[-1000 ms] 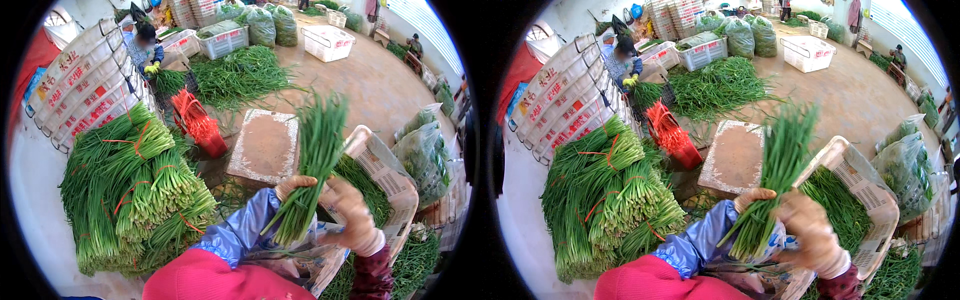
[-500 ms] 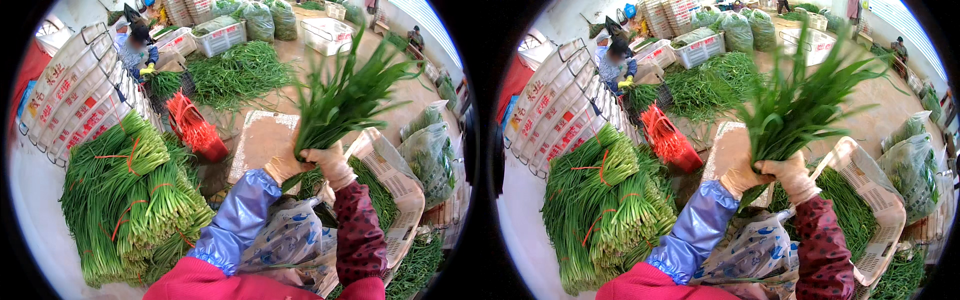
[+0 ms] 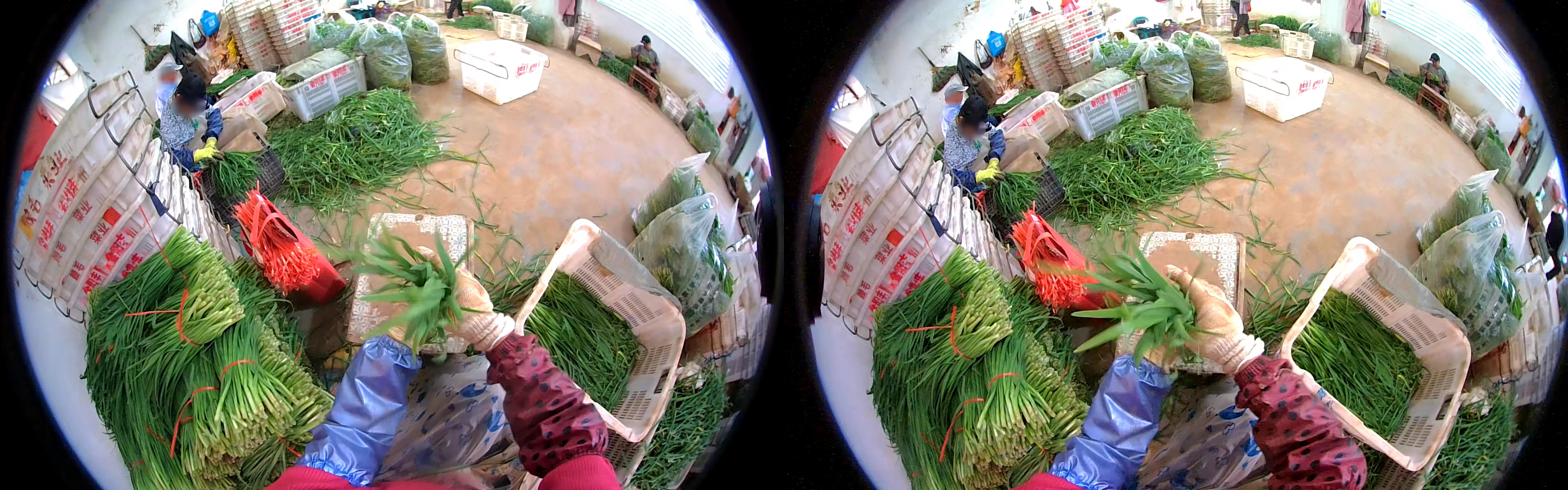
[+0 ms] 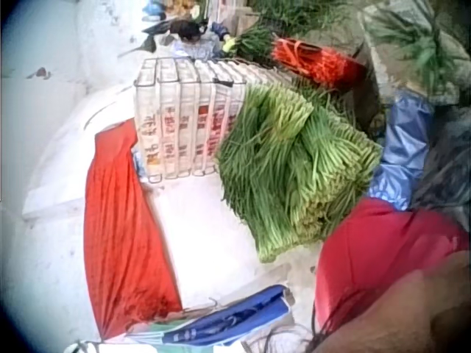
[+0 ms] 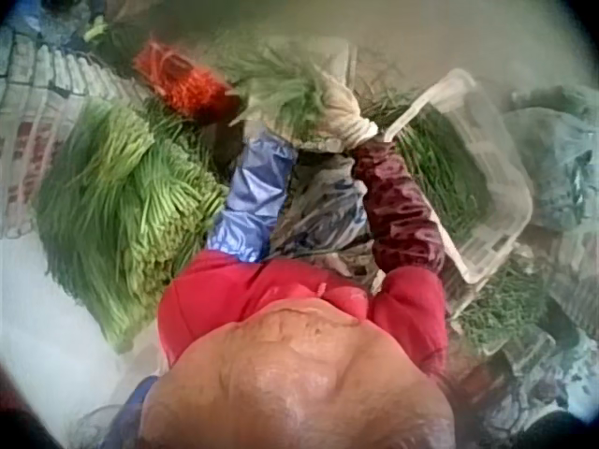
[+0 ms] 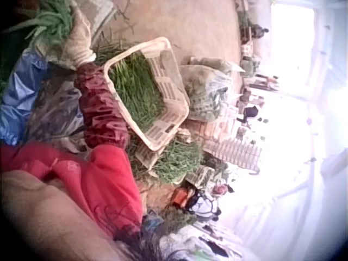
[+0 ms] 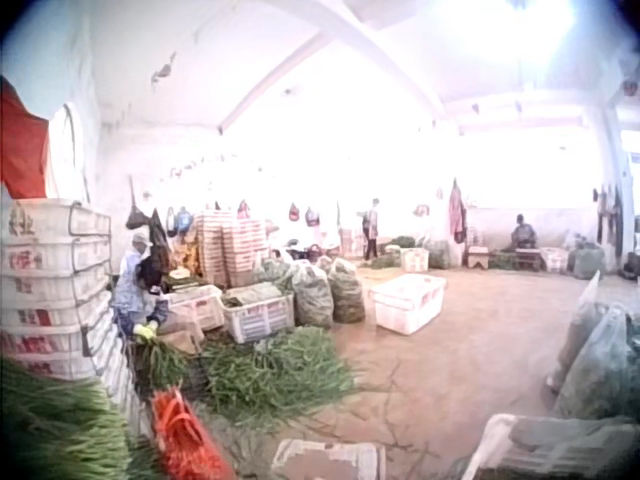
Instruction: The person sorts green onions from a basket, gathers them into a bunch by hand, and ties them with a red string.
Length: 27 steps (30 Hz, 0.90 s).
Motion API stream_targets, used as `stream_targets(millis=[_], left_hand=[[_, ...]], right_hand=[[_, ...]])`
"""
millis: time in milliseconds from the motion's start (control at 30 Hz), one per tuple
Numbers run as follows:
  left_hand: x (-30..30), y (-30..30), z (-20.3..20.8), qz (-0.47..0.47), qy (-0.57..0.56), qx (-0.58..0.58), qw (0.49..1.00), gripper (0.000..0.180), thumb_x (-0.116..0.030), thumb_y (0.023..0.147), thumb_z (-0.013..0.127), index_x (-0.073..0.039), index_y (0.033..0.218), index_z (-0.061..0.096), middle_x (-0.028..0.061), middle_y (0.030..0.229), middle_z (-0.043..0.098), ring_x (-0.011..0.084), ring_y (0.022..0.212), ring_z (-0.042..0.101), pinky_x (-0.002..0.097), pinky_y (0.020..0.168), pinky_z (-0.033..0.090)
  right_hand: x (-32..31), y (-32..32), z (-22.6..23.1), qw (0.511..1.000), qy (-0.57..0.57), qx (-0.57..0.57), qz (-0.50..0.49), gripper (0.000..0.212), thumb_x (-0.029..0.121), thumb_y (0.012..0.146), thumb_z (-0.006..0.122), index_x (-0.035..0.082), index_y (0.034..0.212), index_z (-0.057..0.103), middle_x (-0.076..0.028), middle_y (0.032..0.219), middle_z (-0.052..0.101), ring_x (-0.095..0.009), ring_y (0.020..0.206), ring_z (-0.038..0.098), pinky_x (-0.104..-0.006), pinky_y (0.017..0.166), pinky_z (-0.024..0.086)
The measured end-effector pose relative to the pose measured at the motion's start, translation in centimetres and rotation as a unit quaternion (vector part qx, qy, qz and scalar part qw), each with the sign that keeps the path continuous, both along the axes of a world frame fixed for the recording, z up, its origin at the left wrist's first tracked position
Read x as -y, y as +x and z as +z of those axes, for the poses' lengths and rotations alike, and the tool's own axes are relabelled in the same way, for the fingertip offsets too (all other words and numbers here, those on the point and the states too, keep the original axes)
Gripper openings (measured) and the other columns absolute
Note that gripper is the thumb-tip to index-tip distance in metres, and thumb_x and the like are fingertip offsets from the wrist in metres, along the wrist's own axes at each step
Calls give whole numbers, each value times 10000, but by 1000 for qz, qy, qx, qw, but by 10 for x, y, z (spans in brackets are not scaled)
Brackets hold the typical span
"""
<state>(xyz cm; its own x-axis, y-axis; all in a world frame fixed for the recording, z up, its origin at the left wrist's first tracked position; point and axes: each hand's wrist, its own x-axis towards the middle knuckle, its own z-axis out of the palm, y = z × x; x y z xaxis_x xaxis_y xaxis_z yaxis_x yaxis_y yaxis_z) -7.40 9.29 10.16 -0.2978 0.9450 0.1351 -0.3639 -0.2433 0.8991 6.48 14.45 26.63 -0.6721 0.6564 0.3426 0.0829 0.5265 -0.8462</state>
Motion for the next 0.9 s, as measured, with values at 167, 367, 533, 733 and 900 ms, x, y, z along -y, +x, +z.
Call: stream_targets(millis=[167, 367, 533, 733, 900], left_hand=[[36, 42, 111, 201, -93, -603, 767, 777, -246, 726, 777, -51, 1383, 411, 184, 1358, 479, 376, 1276, 417, 485, 1067, 323], [103, 76, 117, -44, -45, -196, 979, 445, -279, 866, 717, -27, 1206, 582, 58, 814, 693, 159, 668, 643, 248, 624, 511], [96, 129, 72, -354, -116, 168, 913, 466, -357, 896, 663, -54, 1234, 561, 58, 991, 673, 150, 833, 624, 250, 658, 493], [99, 151, 132, -292, -90, 623, 720, 535, -390, 760, 756, -101, 1153, 537, -20, 973, 572, 141, 860, 570, 260, 764, 500], [121, 172, 138, -419, -157, 616, 649, 708, -443, 841, 663, -42, 1361, 395, 82, 1255, 519, 243, 1157, 494, 416, 1014, 404]], right_hand=[[-2, -8, 4, 987, -66, -37, -142, 351, 152, 821, 694, 53, 1148, 614, -81, 1020, 688, -194, 904, 649, -330, 816, 511], [-11, 9, -55, 991, 11, 41, -128, 340, 267, 856, 632, 66, 1130, 627, -137, 1013, 682, -275, 893, 649, -368, 788, 514], [-8, 85, -128, 984, -17, -54, -170, 392, 334, 855, 602, 88, 1159, 632, -146, 1103, 653, -312, 979, 628, -431, 867, 465], [121, 87, -11, 934, 72, -247, -248, 272, 204, 890, 581, -1, 1070, 587, -113, 1014, 628, -235, 925, 589, -350, 865, 487], [172, 159, 16, 981, 108, -116, -111, 239, 205, 813, 565, 21, 964, 590, -151, 1025, 596, -302, 1029, 551, -452, 955, 410]])
